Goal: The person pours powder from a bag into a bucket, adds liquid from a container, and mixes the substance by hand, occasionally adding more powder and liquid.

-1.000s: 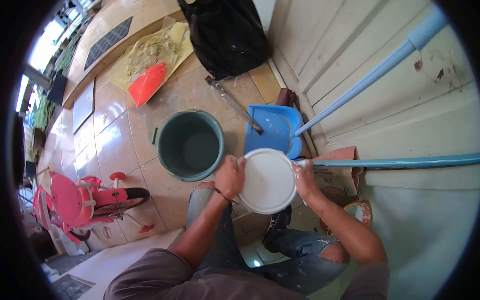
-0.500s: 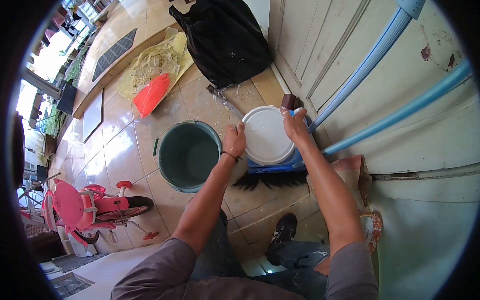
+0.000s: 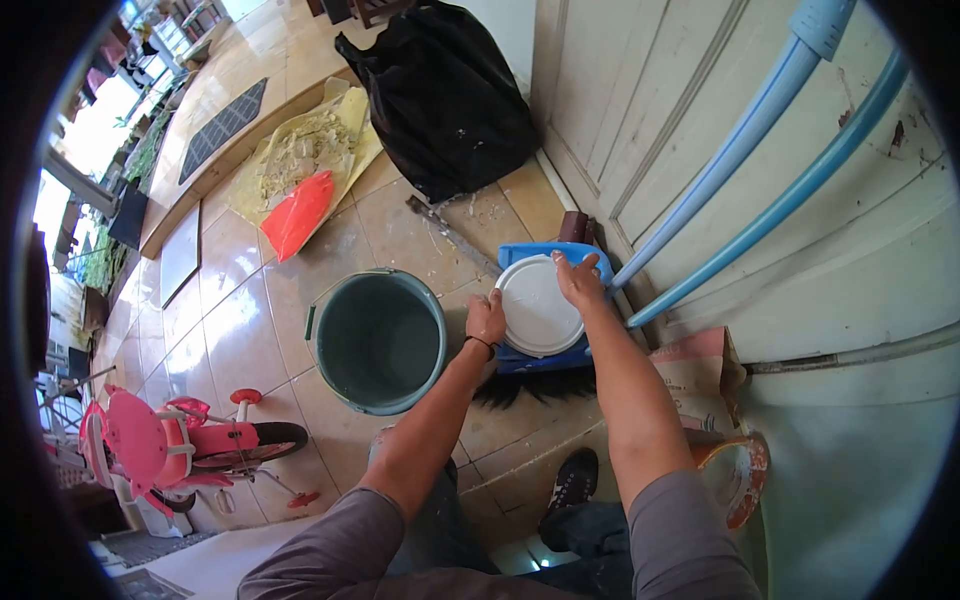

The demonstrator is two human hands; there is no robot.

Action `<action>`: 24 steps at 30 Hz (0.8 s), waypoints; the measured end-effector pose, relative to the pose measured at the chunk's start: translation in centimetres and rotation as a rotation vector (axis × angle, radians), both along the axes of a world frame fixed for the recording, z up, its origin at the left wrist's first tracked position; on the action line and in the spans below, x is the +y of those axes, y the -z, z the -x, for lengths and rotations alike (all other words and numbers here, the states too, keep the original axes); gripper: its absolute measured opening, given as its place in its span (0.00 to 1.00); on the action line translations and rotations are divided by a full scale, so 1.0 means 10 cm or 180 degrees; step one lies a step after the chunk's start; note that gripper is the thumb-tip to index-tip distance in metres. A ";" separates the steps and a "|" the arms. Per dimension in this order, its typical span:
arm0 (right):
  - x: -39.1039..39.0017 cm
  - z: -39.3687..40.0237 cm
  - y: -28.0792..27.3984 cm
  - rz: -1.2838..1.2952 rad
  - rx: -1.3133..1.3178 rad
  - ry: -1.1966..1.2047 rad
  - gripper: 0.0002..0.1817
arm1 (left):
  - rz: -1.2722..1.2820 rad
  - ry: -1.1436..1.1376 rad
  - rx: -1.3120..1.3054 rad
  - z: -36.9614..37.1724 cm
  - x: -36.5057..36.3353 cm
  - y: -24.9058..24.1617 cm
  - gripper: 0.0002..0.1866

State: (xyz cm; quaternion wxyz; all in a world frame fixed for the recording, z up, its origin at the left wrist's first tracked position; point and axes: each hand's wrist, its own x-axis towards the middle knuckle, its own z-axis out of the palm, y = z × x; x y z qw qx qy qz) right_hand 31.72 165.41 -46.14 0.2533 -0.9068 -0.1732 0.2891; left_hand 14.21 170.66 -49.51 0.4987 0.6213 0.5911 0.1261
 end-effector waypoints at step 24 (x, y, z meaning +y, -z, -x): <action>-5.45 1.77 -2.70 -0.0673 -0.1347 0.1910 0.31 | -0.1775 0.1102 -0.1893 -0.04 -1.35 -1.13 0.16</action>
